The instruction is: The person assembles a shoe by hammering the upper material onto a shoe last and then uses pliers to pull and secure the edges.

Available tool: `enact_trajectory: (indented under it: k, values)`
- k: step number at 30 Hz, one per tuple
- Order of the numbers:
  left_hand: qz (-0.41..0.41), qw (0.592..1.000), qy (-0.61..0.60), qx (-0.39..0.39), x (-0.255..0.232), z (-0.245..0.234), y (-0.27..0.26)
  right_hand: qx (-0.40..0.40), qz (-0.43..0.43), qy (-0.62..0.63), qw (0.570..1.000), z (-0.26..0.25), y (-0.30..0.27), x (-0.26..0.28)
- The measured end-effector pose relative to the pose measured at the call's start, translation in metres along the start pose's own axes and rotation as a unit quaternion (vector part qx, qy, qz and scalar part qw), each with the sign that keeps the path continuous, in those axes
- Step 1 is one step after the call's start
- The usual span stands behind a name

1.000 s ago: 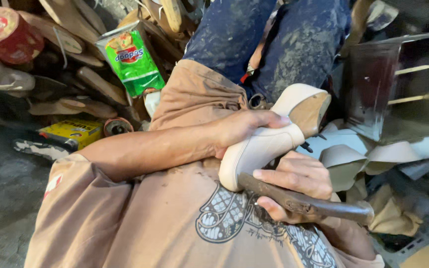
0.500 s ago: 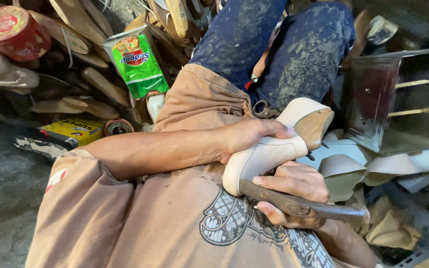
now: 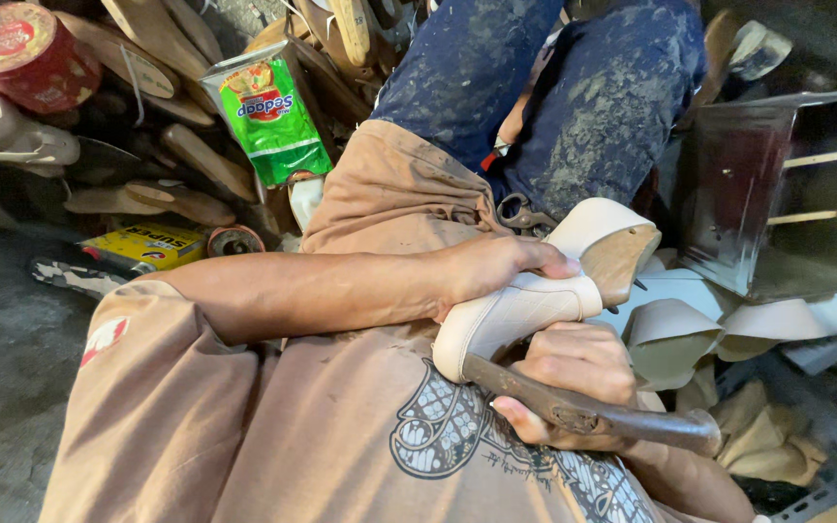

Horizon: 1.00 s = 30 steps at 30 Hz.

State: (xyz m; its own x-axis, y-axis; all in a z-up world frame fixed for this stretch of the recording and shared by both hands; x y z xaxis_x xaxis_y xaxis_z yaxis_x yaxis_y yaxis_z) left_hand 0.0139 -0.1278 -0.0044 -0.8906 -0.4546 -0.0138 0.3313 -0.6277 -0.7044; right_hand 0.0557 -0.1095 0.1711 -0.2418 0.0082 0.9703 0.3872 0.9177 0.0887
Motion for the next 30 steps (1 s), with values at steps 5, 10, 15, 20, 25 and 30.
enact_trajectory:
  k: [5,10,15,20,25,30]
  values:
    - [0.017,1.0,0.02,-0.004,-0.002,0.0,0.003,0.006,0.014,0.016,1.0,0.0,0.001,-0.003]
    - [0.029,0.999,0.02,0.014,0.001,-0.001,0.01,0.016,0.033,0.013,0.999,-0.007,0.008,-0.004]
    - [0.14,0.99,0.014,-0.009,-0.045,0.0,-0.033,-0.074,0.258,0.308,0.913,-0.065,-0.056,-0.051]
    - [0.534,0.843,-0.048,0.045,-0.092,-0.018,-0.059,-0.39,0.379,0.093,0.834,-0.129,-0.167,-0.145]
    - [0.382,0.896,0.207,-0.089,-0.089,-0.064,-0.044,-0.28,0.476,-0.294,0.78,-0.139,-0.187,-0.185]
    - [0.619,0.327,0.641,-0.314,-0.134,0.01,-0.162,-0.295,0.439,-0.326,0.783,-0.127,-0.168,-0.187]
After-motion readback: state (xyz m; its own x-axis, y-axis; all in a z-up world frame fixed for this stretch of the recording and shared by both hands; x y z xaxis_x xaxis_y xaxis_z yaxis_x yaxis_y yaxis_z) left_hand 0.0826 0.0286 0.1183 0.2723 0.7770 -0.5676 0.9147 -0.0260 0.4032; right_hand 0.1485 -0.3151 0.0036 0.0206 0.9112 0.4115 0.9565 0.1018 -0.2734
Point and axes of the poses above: each hand's wrist, its own y-axis towards the middle knuckle, its own z-axis out of the palm, x = y × z, the point moved 10 cm from there along y, towards the middle knuckle, and after that the axes turned 8 degrees about y, right-handed, at the moved point
